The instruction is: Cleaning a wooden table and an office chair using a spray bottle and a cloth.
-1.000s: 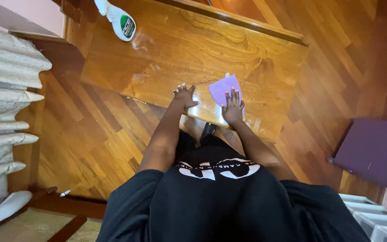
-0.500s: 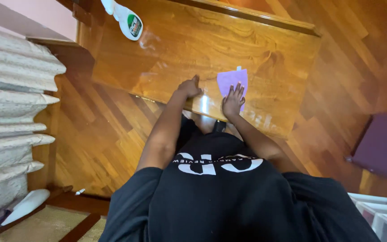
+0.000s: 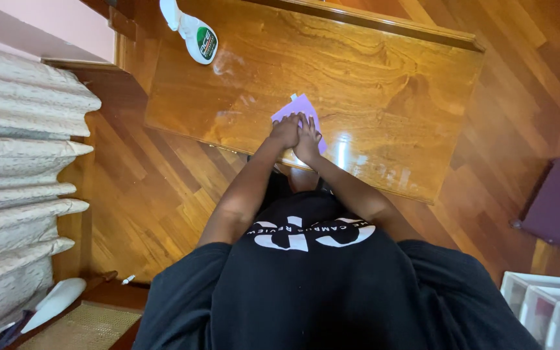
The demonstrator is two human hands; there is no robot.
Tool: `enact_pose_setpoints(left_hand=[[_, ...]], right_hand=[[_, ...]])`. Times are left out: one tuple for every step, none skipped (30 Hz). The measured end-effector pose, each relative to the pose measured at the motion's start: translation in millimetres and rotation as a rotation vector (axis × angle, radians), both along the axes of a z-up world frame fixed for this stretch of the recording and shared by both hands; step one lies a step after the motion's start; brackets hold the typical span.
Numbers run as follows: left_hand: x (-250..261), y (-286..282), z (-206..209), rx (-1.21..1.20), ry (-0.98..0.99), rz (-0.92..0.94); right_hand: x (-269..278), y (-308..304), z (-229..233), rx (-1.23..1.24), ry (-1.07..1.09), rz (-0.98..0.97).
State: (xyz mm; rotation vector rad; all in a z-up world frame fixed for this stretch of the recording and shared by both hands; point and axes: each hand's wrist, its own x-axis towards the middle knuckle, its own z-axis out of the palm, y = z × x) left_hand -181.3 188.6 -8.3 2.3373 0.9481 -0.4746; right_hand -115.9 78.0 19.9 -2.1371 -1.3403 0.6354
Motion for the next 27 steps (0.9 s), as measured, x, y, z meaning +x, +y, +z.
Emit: enact_pose_setpoints(left_hand=[[-0.9,-1.0,9.6,-0.006,-0.005,-0.002],[-2.0,-1.9,19.6,-0.041,-0.011,0.024],[-3.5,-2.2,29.7,-0.076,-0.017,0.053],[-0.8,-4.7,24.5,-0.08,-0.023,0.054],[-2.0,-7.1,19.2,-0.027,0.022,-0.004],[-2.9,-10.2,13.7,0.027,0.067,-0.062],[-0.2,-12.4,22.3,0.024,0.067,-0.061],[3.1,-14.6,30.8,0.05,0.109,-0.06],[7.8,-17.7,39.0,0.074,0.151,-0.062],[8.9,-12.8,40.3,0.07,0.15,-0.063],[12.1,-7.7,41.6,0.094,0.172,-0.032],[16.0,-2.8,42.8,0.118,0.193,-0.001],[16.9,8.4,34.0,0.115,0.188,-0.009],[18.4,19.5,25.1,0.139,0.201,0.01],[20.9,29.5,16.0,0.161,0.214,0.03],[23.0,34.9,20.7,0.156,0.208,0.023],[20.7,40.3,25.7,0.166,0.222,0.014],[18.4,45.5,30.4,0.176,0.236,0.004],[18.1,46.6,25.5,0.169,0.242,-0.001],[17.6,47.3,20.7,0.165,0.245,-0.017],[19.4,53.0,17.8,0.168,0.246,-0.031],[18.3,52.3,19.2,0.168,0.248,-0.035],[19.5,51.7,21.1,0.155,0.271,-0.039],[20.7,50.9,23.0,0.143,0.294,-0.044],[21.6,48.2,25.1,0.142,0.291,-0.047],[22.3,45.8,27.4,0.143,0.315,-0.056],[22.1,45.6,30.9,0.144,0.341,-0.06]], right_hand=[[5.3,-1.6,-15.4,-0.006,-0.005,-0.002],[10.7,-3.3,-30.4,0.058,0.01,-0.069],[16.4,-4.5,-45.1,0.123,0.025,-0.132],[27.6,-7.1,-34.8,0.118,0.018,-0.13],[34.7,-9.3,-25.4,0.128,-0.044,-0.244],[42.2,-11.9,-16.2,0.138,-0.107,-0.359],[53.3,-14.3,-9.8,0.135,-0.108,-0.357],[65.0,-16.6,-3.6,0.146,-0.119,-0.395],[77.8,-20.2,2.7,0.155,-0.131,-0.435],[85.0,-20.3,9.2,0.151,-0.133,-0.435],[93.8,-20.6,15.7,0.18,-0.181,-0.385],[103.2,-21.3,22.3,0.207,-0.228,-0.334],[107.7,-20.2,25.0,0.203,-0.234,-0.341],[112.6,-19.3,27.7,0.127,-0.231,-0.291],[118.3,-19.2,30.6,0.051,-0.229,-0.239],[123.0,-20.1,29.1,0.045,-0.235,-0.245],[123.8,-20.8,27.0,0.012,-0.27,-0.174],[124.5,-21.9,24.7,-0.021,-0.303,-0.102],[125.1,-27.1,24.9,-0.03,-0.298,-0.105],[125.6,-32.8,25.3,-0.048,-0.294,-0.15],[128.3,-33.4,26.8,-0.059,-0.292,-0.196],[132.5,-36.7,19.8,-0.061,-0.29,-0.199],[138.5,-40.4,13.7,-0.078,-0.303,-0.225],[144.3,-44.4,7.6,-0.095,-0.315,-0.252],[145.4,-46.8,8.2,-0.096,-0.318,-0.255],[146.4,-49.1,9.0,-0.101,-0.329,-0.234],[147.3,-48.3,10.5,-0.103,-0.34,-0.209]])
